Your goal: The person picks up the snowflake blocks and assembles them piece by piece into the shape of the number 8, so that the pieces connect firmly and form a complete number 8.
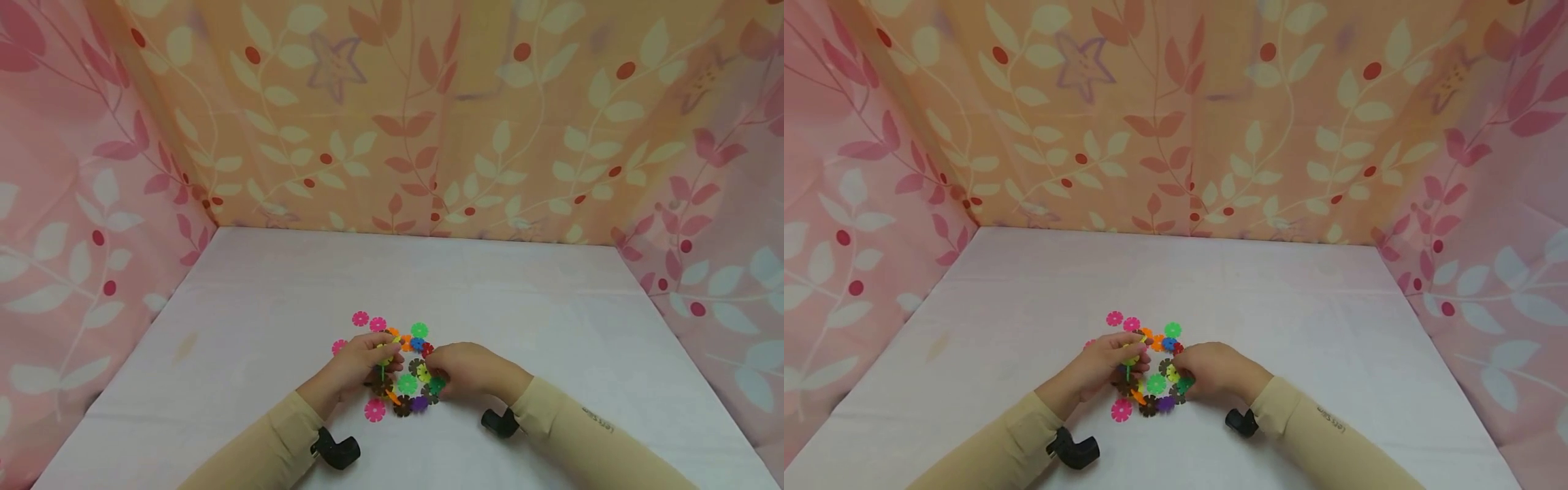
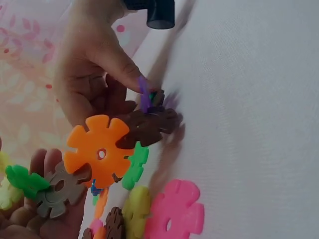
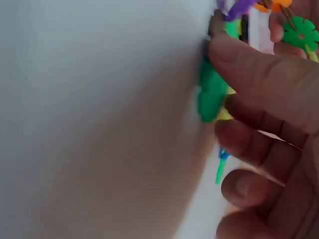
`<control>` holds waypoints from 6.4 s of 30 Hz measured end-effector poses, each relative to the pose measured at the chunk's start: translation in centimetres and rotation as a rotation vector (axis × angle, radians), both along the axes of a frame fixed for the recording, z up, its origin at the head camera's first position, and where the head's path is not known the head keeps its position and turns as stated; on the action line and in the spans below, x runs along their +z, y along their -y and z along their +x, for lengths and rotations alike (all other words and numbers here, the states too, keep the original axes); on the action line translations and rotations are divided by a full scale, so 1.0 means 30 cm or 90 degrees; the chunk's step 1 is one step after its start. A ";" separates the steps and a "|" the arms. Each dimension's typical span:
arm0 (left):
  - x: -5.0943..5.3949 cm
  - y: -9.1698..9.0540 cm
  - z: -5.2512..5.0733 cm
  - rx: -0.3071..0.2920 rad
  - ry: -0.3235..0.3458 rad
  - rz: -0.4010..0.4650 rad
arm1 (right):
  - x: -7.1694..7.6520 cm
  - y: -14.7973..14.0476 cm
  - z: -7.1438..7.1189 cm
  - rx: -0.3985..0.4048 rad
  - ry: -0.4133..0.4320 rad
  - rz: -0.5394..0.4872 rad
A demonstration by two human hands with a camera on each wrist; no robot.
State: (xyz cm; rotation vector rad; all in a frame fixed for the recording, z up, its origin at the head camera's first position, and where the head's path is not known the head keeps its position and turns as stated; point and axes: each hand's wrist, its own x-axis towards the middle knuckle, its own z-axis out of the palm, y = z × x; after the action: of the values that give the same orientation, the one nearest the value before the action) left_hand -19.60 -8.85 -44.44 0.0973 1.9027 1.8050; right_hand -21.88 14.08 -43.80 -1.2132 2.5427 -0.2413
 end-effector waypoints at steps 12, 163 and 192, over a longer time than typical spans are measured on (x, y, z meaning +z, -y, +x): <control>0.008 -0.005 0.007 -0.031 -0.022 0.000 | 0.017 -0.020 0.002 -0.071 0.144 -0.172; -0.008 -0.020 -0.007 0.049 0.034 -0.013 | -0.023 0.023 -0.027 0.059 0.121 -0.076; -0.006 -0.062 0.006 0.085 0.048 0.054 | 0.031 0.050 -0.042 -0.081 -0.064 -0.355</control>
State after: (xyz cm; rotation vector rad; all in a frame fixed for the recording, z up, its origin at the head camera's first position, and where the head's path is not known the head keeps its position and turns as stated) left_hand -19.42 -7.00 -44.62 -0.0691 1.8188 1.9496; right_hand -23.14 12.60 -42.85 -1.2621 2.7356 -0.9966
